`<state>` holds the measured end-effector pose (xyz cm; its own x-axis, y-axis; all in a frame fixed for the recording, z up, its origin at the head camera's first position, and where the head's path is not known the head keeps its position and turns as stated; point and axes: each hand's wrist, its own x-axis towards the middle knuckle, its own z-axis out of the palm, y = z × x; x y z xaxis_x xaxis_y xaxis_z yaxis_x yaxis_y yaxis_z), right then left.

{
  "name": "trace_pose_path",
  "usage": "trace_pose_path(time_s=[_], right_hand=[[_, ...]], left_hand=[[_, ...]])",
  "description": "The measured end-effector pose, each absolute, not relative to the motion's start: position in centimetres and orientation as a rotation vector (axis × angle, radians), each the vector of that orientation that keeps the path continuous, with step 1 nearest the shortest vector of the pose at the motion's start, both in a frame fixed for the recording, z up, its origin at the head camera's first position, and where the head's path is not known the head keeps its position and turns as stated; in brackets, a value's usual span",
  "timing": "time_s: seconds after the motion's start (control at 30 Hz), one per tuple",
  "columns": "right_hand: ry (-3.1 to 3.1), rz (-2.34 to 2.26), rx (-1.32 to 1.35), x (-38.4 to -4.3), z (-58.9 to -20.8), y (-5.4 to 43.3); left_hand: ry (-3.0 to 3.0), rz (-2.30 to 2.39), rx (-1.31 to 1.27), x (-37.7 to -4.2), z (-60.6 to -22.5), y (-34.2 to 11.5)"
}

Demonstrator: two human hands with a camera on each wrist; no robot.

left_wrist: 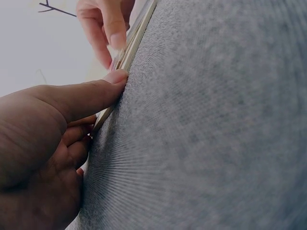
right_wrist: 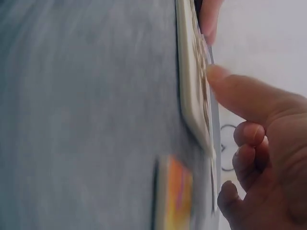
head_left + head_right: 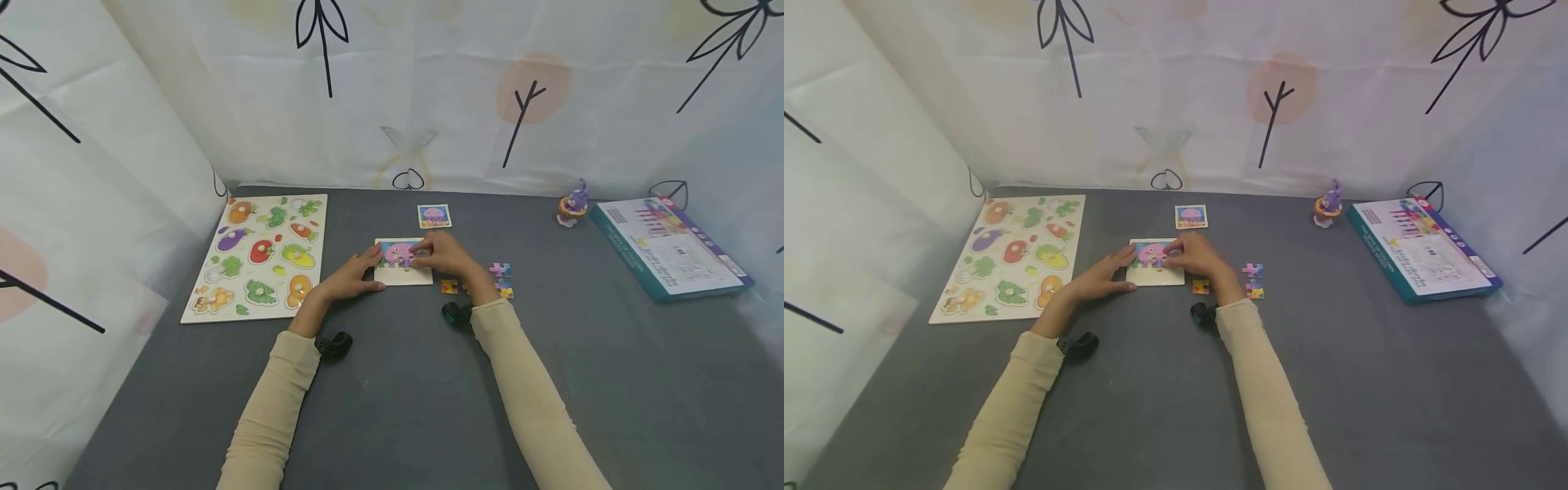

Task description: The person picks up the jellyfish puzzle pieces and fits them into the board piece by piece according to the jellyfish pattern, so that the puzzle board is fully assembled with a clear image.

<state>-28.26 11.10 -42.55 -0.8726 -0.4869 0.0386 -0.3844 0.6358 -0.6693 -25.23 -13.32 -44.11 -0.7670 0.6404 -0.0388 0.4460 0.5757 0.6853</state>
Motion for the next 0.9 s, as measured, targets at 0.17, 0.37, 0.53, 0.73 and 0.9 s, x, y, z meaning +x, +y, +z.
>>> trace_pose_path(time_s=[0.17,0.37,0.53,0.73,0.9], right_hand=[[2.7,-1.066,-0.676,-28.3,-42.7,10.4],[2.674,-1.052,-0.642,-28.3,-42.6,9.9],[2.634,-1.052,-0.596,-28.3,-42.4,9.5],[2.588,-1.032,-0.506,-28.7,-42.1,9.2],[2.565,-1.029,-0.486,-28.9,-42.2,9.1]], left_hand=[[2.53,0.972,0.897,-25.3,-44.3,-13.4],[2.533,0.977,0.903,-25.4,-44.4,-13.4],[2.531,0.975,0.913,-25.4,-44.3,-13.3],[2.521,0.992,0.882,-25.4,-44.0,-13.3],[2.514,0.991,0.863,-25.4,-44.1,-13.4]])
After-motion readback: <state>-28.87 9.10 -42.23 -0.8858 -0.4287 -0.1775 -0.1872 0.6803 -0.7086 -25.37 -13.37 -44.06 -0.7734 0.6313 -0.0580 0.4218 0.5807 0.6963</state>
